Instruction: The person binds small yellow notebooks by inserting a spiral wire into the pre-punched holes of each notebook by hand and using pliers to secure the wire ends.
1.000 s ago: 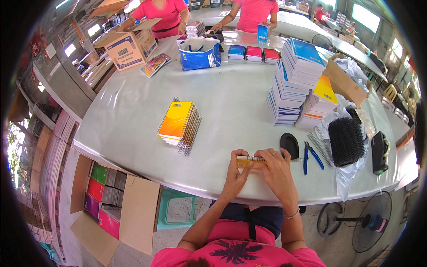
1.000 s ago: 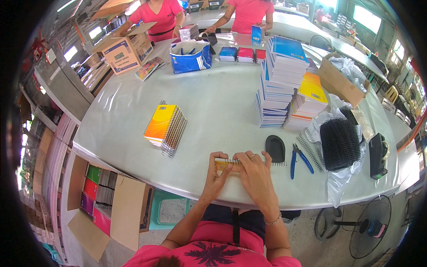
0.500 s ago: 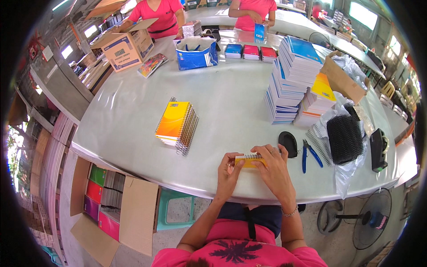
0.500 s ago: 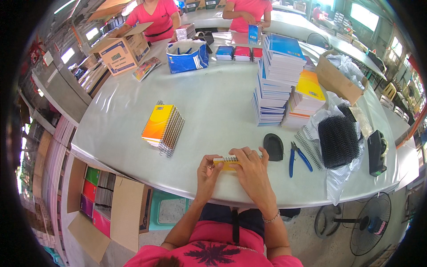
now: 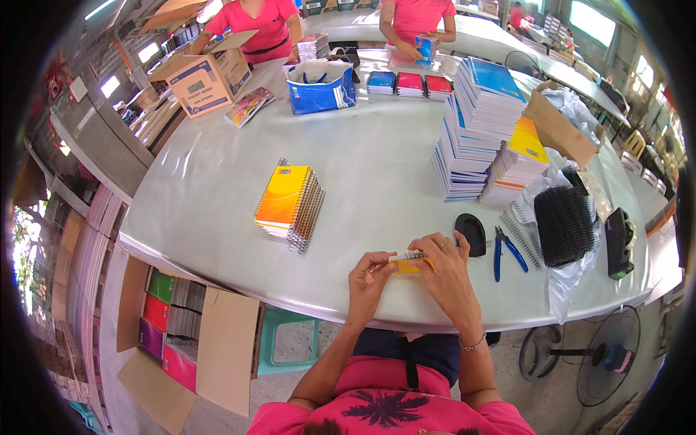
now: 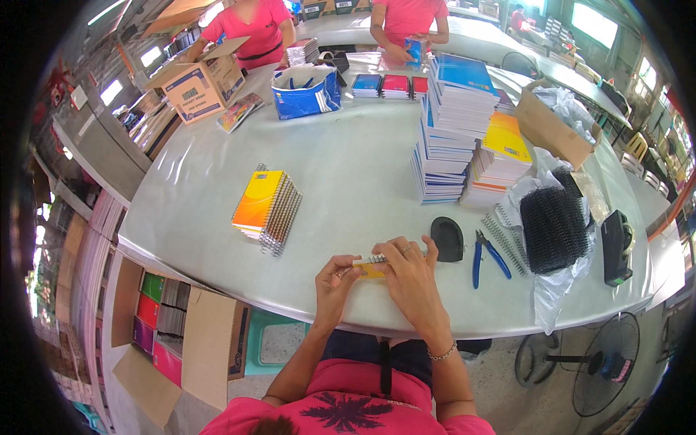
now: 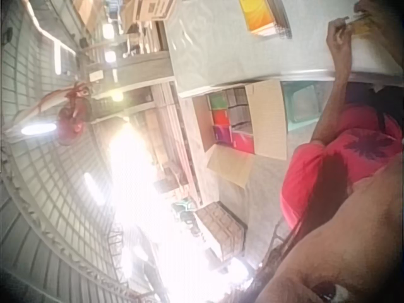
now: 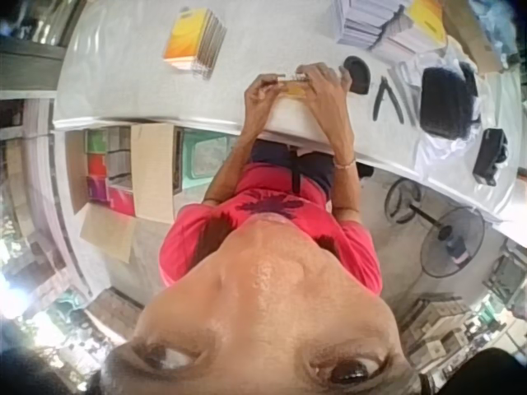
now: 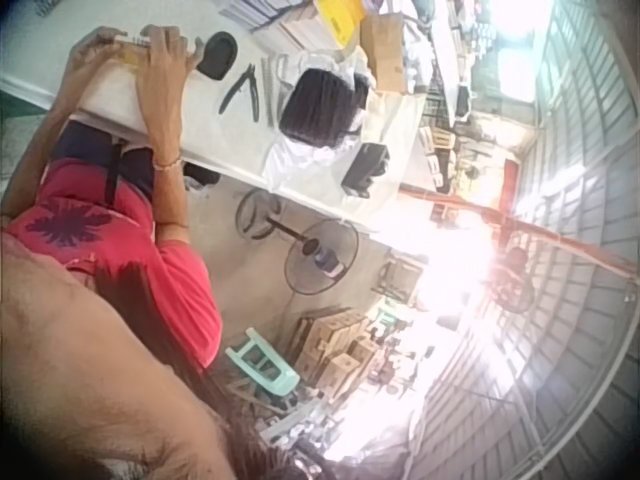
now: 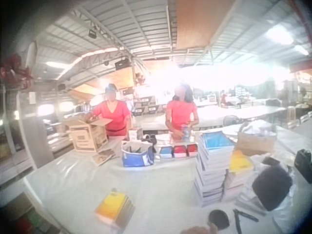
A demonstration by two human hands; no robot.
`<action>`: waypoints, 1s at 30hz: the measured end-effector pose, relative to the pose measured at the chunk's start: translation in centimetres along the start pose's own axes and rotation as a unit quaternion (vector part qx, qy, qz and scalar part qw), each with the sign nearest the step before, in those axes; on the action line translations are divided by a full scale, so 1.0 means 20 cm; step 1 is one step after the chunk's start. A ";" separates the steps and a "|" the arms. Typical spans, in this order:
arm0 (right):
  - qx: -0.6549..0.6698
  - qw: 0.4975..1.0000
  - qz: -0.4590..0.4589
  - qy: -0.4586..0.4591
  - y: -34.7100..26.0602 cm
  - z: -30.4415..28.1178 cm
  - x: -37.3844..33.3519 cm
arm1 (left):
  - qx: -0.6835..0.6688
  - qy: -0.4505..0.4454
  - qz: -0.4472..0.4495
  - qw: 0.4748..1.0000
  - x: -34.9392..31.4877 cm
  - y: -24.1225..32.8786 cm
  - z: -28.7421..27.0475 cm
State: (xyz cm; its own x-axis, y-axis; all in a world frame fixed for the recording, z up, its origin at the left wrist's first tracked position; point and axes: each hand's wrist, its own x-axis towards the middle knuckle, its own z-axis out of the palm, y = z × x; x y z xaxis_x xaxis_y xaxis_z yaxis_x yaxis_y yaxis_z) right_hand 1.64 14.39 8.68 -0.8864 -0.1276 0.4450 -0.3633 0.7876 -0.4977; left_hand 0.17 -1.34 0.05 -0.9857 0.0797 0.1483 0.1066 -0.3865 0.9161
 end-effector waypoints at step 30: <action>0.021 1.000 0.004 -0.020 -0.02 0.01 -0.01 | 0.020 0.010 0.029 0.999 0.00 -0.03 0.00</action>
State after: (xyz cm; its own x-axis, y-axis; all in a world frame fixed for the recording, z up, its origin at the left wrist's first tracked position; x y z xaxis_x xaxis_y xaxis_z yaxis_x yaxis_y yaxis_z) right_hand 1.98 13.95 8.58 -0.8994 -0.1465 0.4119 -0.3679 0.7626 -0.5320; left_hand 0.17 -1.12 -0.41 -0.9800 0.0404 0.1948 0.1684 -0.3527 0.9204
